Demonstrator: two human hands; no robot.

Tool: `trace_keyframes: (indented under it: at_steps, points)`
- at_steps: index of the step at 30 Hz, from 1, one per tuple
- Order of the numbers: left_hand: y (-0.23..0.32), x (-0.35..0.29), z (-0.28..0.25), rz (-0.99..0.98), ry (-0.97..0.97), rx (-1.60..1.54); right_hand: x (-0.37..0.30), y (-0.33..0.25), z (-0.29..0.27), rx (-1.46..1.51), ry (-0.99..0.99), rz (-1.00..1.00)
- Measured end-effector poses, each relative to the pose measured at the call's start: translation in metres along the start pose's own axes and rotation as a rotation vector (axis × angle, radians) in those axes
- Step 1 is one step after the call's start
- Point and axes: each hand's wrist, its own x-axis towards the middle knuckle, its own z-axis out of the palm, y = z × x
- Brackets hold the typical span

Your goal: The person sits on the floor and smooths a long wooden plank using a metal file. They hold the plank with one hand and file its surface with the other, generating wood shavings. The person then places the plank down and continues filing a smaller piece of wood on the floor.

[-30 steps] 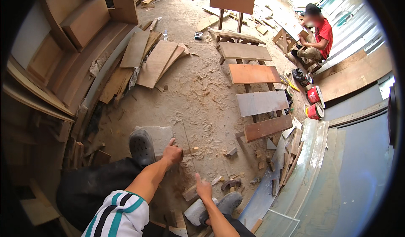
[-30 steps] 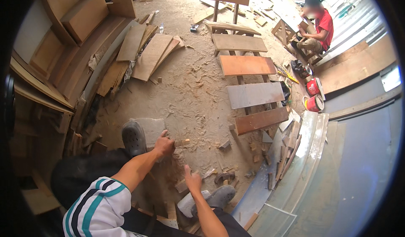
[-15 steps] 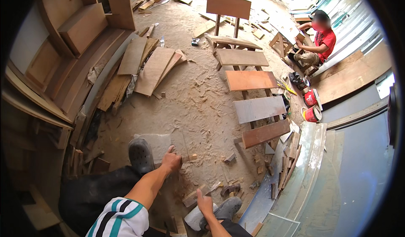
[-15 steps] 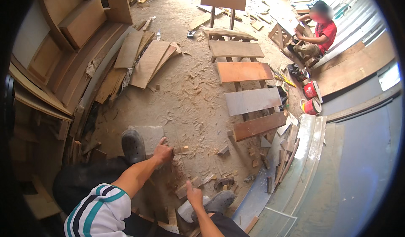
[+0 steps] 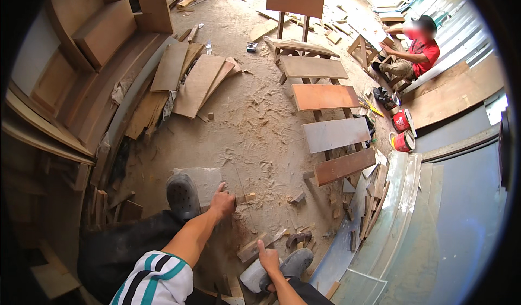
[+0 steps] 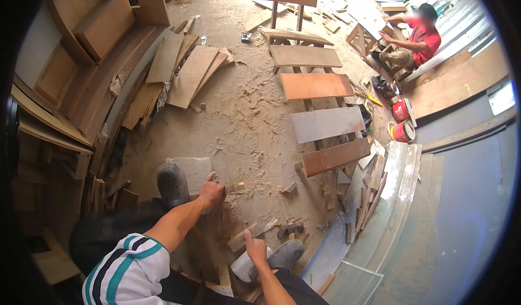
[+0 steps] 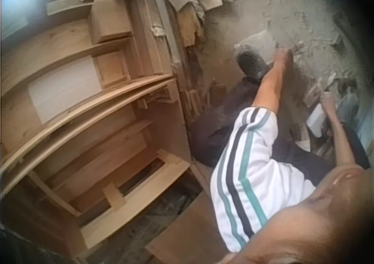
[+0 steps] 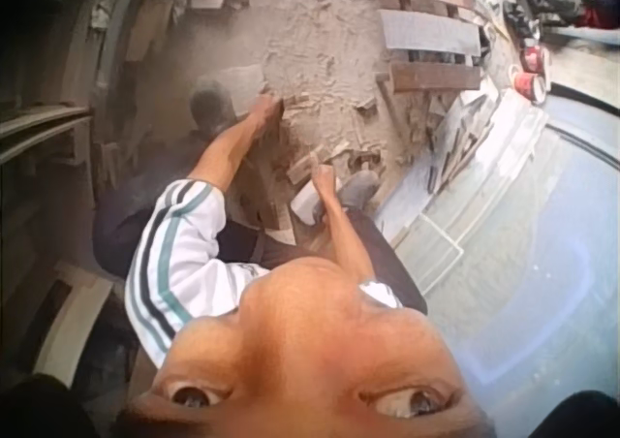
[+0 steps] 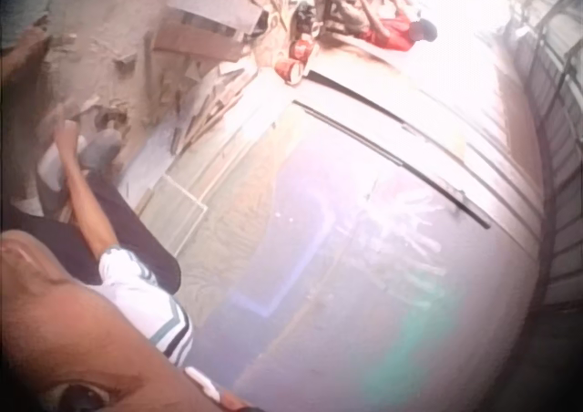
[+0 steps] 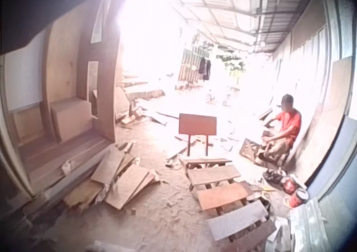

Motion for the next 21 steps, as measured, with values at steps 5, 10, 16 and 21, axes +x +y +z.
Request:
trace_keyframes:
  at_steps: [5, 10, 16, 21]
  points:
    - [0.003, 0.007, 0.003, 0.007, 0.036, -0.036, 0.050, -0.012, 0.017, -0.039, 0.127, -0.123]
    - [0.001, 0.003, -0.006, -0.004, 0.006, -0.035, 0.004, 0.001, 0.004, 0.028, 0.022, -0.010]
    - [0.002, 0.007, -0.004, 0.019, 0.025, -0.034, 0.048, -0.013, 0.013, 0.019, 0.085, -0.089]
    - [0.001, 0.004, -0.004, -0.003, -0.049, -0.043, 0.009, 0.010, 0.008, 0.020, 0.012, -0.036]
